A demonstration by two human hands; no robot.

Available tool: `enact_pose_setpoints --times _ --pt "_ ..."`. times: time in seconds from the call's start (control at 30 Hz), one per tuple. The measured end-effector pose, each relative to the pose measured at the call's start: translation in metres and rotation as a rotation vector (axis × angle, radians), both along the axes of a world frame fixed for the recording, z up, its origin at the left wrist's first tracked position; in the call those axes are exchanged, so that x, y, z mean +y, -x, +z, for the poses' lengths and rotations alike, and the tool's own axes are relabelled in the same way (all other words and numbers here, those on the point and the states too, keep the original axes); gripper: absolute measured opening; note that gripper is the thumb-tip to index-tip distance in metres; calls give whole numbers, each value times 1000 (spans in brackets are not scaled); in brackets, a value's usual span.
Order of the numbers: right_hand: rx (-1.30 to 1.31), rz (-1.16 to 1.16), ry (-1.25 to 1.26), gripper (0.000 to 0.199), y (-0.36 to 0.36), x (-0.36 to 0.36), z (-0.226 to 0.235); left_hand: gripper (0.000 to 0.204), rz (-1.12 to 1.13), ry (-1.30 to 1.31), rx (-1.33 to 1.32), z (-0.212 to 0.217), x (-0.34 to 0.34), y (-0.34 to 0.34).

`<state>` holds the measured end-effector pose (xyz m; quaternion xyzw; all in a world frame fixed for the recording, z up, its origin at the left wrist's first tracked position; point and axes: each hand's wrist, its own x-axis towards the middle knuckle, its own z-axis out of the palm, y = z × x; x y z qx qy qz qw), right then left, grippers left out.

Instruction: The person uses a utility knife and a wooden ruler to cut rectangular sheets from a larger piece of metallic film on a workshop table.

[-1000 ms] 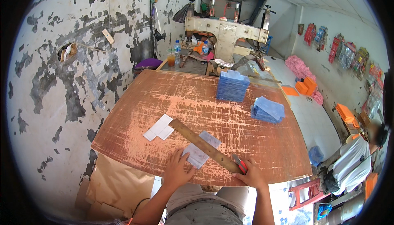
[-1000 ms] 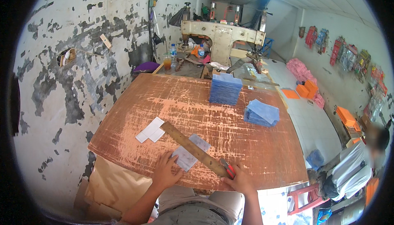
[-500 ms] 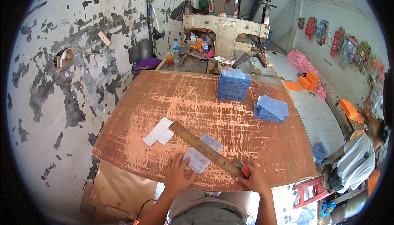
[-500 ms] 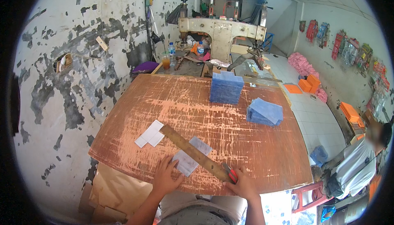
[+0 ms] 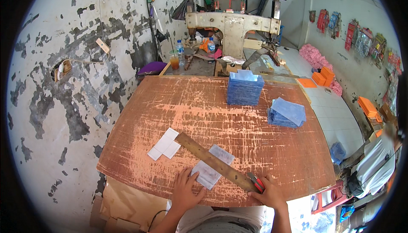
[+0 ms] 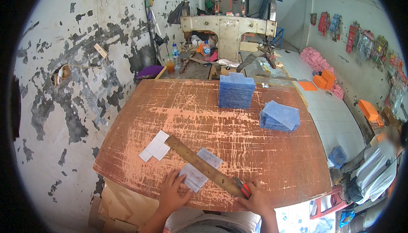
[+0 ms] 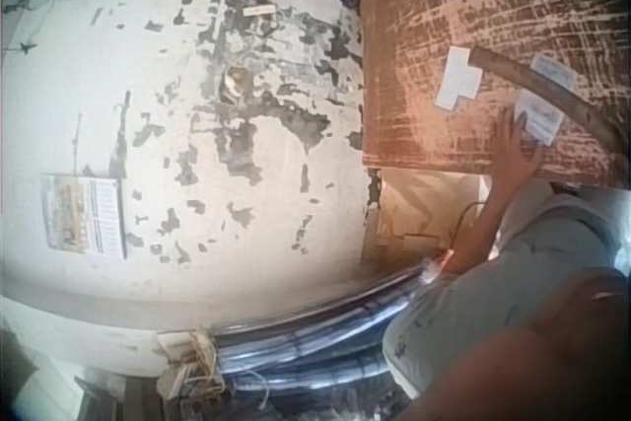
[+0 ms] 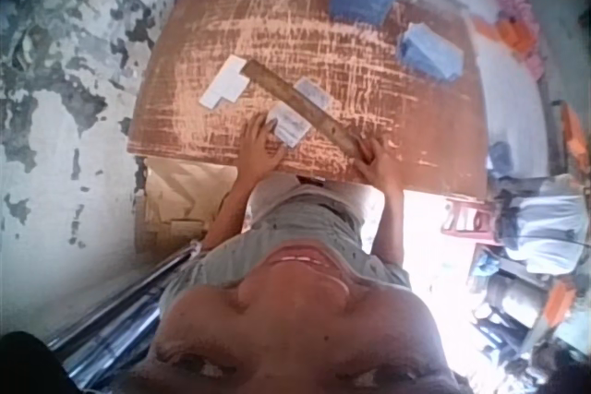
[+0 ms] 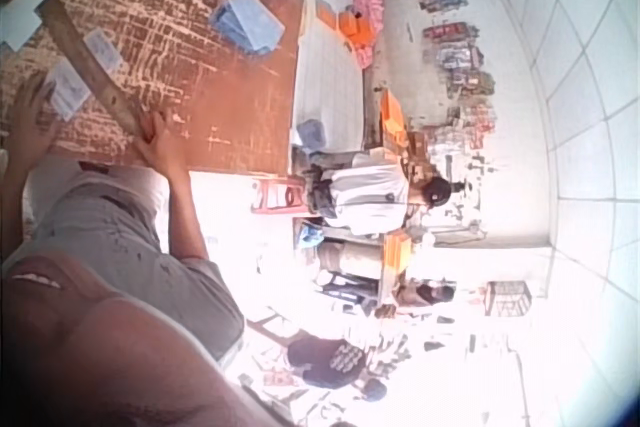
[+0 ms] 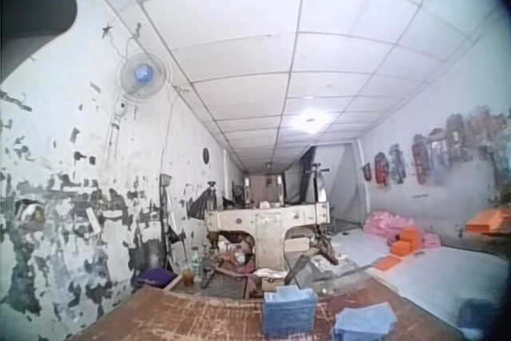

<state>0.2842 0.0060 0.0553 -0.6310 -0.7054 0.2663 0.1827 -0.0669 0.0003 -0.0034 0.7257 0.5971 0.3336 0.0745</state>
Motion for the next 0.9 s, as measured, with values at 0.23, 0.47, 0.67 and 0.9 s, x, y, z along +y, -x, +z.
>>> enact_pose_setpoints --times 0.23,0.47,0.67,0.9 --pt "4 17 3 63 -2 1 -2 67 9 -10 5 3 0 0" --pt "54 -10 -4 65 -3 2 -4 66 -6 31 -10 4 0 -1" --pt "74 -9 14 69 -1 4 -6 65 6 65 -18 8 -1 0" --pt "38 2 72 71 -4 5 -6 65 9 114 -14 10 1 -1"
